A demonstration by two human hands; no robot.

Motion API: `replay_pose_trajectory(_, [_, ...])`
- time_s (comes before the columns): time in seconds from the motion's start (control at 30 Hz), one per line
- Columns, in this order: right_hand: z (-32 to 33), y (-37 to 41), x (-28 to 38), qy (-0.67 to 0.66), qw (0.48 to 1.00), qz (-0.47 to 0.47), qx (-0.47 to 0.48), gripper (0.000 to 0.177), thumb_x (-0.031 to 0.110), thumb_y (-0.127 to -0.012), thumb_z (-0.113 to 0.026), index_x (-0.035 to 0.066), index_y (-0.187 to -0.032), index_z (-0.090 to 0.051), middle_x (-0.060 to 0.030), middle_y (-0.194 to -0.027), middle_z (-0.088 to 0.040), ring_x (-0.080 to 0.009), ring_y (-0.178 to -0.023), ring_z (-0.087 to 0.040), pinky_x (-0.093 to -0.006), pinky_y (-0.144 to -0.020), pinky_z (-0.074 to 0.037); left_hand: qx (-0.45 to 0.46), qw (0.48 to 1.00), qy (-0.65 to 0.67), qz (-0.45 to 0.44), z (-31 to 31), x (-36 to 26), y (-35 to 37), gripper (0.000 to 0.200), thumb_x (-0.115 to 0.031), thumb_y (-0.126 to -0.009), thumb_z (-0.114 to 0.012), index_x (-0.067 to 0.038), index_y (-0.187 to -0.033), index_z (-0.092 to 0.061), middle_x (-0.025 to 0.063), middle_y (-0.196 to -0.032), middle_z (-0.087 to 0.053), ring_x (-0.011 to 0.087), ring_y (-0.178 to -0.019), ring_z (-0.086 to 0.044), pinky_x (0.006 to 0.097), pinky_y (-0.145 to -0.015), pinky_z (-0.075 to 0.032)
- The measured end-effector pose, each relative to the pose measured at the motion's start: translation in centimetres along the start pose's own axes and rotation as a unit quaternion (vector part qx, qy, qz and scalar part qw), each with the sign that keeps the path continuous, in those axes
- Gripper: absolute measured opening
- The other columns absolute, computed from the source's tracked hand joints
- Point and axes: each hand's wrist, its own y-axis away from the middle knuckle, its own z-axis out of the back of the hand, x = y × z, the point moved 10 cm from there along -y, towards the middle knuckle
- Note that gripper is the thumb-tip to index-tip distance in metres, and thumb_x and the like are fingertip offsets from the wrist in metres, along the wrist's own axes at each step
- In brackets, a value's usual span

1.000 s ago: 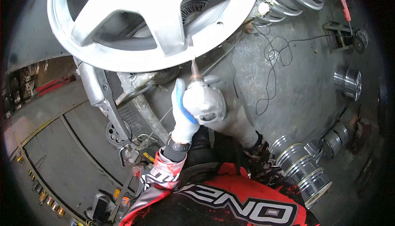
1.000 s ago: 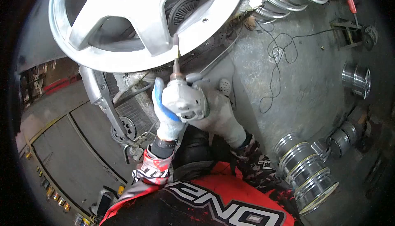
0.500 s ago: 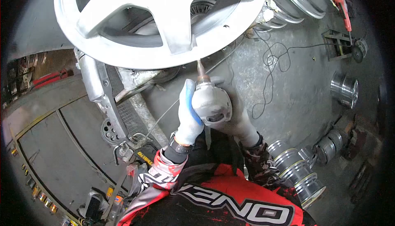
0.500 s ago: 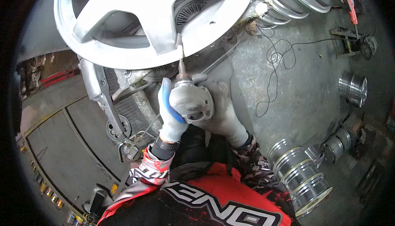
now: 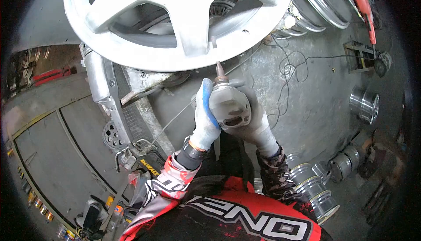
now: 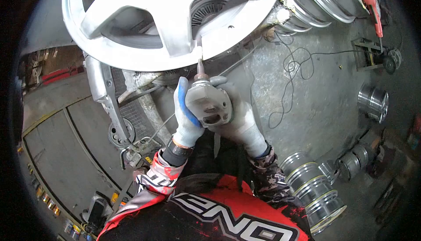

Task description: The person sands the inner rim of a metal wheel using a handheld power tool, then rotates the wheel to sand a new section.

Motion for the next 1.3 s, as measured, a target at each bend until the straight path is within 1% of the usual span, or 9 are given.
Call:
replay_pose_trajectory(0.27, [-0.1,-0.4,1.6,-0.011,0.999,0.04,-0.016,0.086,0.026,-0.069,-0.095,0.012,-0.134,-0.04,-0.0182,-0.116,-0.067,-0.0433,-0.104,-0.071,-0.0473,-0.08,-0.059,-0.023,1.0,-0.019,-0.008,1.9,0.9,1.1,0.084,-0.064,-0.108,-0.026,0.01,-0.135,-0.055,0.0174,-0.119,-0.07,0.0241,-0.104,-0.07,0.0366,-0.095,-0.055])
replay_pose_trajectory(0.33, [0.4,-0.3,2.3,-0.033,0.996,0.072,-0.03,0.085,0.026,-0.069,-0.094,0.012,-0.133,-0.04,-0.0174,-0.117,-0.067,-0.0438,-0.103,-0.071,-0.0479,-0.08,-0.059,-0.029,0.999,0.037,-0.015,1.6,1.0,0.5,0.058,-0.046,-0.114,-0.034,0.003,-0.127,-0.063,0.0114,-0.113,-0.072,0.0185,-0.103,-0.07,0.0336,-0.094,-0.055])
replay_pose_trajectory(0.47, [0.2,0.5,-0.3,0.028,0.998,-0.055,0.005,0.082,0.026,-0.069,-0.095,0.011,-0.131,-0.043,-0.0171,-0.123,-0.067,-0.0422,-0.106,-0.071,-0.0473,-0.082,-0.06,-0.015,0.997,0.077,0.014,2.0,2.5,-0.2,0.057,-0.045,-0.113,-0.035,0.002,-0.127,-0.063,0.0113,-0.113,-0.071,0.0189,-0.103,-0.07,0.034,-0.096,-0.055])
replay_pose_trajectory(0.63, [0.2,-0.1,2.0,0.012,1.0,0.02,-0.005,0.081,0.028,-0.069,-0.095,0.012,-0.131,-0.044,-0.0184,-0.123,-0.067,-0.0414,-0.105,-0.071,-0.0477,-0.082,-0.06,0.015,0.994,0.107,0.025,0.1,0.5,1.2,0.059,-0.051,-0.111,-0.038,0.0,-0.127,-0.063,0.0109,-0.115,-0.071,0.0191,-0.105,-0.069,0.0346,-0.097,-0.054])
replay_pose_trajectory(0.77, [-0.3,0.3,0.1,0.037,0.995,-0.095,0.024,0.084,0.026,-0.068,-0.095,0.012,-0.133,-0.044,-0.0157,-0.121,-0.067,-0.0372,-0.107,-0.071,-0.0455,-0.086,-0.058,-0.01,0.997,0.071,0.002,1.6,1.4,0.4,0.06,-0.052,-0.111,-0.038,0.0,-0.128,-0.063,0.0118,-0.117,-0.071,0.0203,-0.106,-0.069,0.0354,-0.098,-0.054])
replay_pose_trajectory(0.87, [-0.8,0.2,0.7,0.025,0.997,-0.067,0.014,0.088,0.024,-0.066,-0.096,0.011,-0.135,-0.044,-0.0146,-0.118,-0.067,-0.0329,-0.108,-0.071,-0.0434,-0.089,-0.057,-0.004,0.996,0.083,0.037,2.7,2.1,0.8,0.09,-0.067,-0.105,-0.027,0.012,-0.136,-0.054,0.0186,-0.124,-0.069,0.0242,-0.11,-0.069,0.036,-0.101,-0.051])
replay_pose_trajectory(0.93, [-1.2,0.2,1.5,0.005,0.999,-0.033,0.003,0.087,0.024,-0.066,-0.096,0.01,-0.135,-0.044,-0.0152,-0.118,-0.068,-0.0333,-0.107,-0.071,-0.0435,-0.088,-0.057,0.038,0.993,0.113,0.006,3.7,1.9,1.0,0.049,-0.04,-0.112,-0.043,0.0,-0.138,-0.057,0.0134,-0.125,-0.068,0.0227,-0.113,-0.067,0.0379,-0.103,-0.051])
replay_pose_trajectory(1.1, [-1.5,0.5,2.8,-0.029,0.996,0.053,-0.062,0.083,0.021,-0.069,-0.095,0.006,-0.134,-0.045,-0.0163,-0.117,-0.066,-0.0341,-0.104,-0.071,-0.043,-0.086,-0.057,0.007,0.993,0.12,0.004,6.3,2.4,1.5,0.048,-0.038,-0.112,-0.044,-0.001,-0.141,-0.054,0.0141,-0.128,-0.066,0.0234,-0.114,-0.066,0.0382,-0.103,-0.051])
replay_pose_trajectory(1.3, [-2.6,1.7,0.6,0.011,1.0,-0.019,-0.019,0.082,0.021,-0.069,-0.096,0.005,-0.132,-0.045,-0.017,-0.122,-0.062,-0.0328,-0.106,-0.069,-0.0406,-0.084,-0.057,0.029,0.989,0.142,0.041,6.7,3.8,0.6,0.047,-0.036,-0.112,-0.045,-0.002,-0.144,-0.051,0.015,-0.131,-0.063,0.0244,-0.116,-0.066,0.0387,-0.104,-0.051])
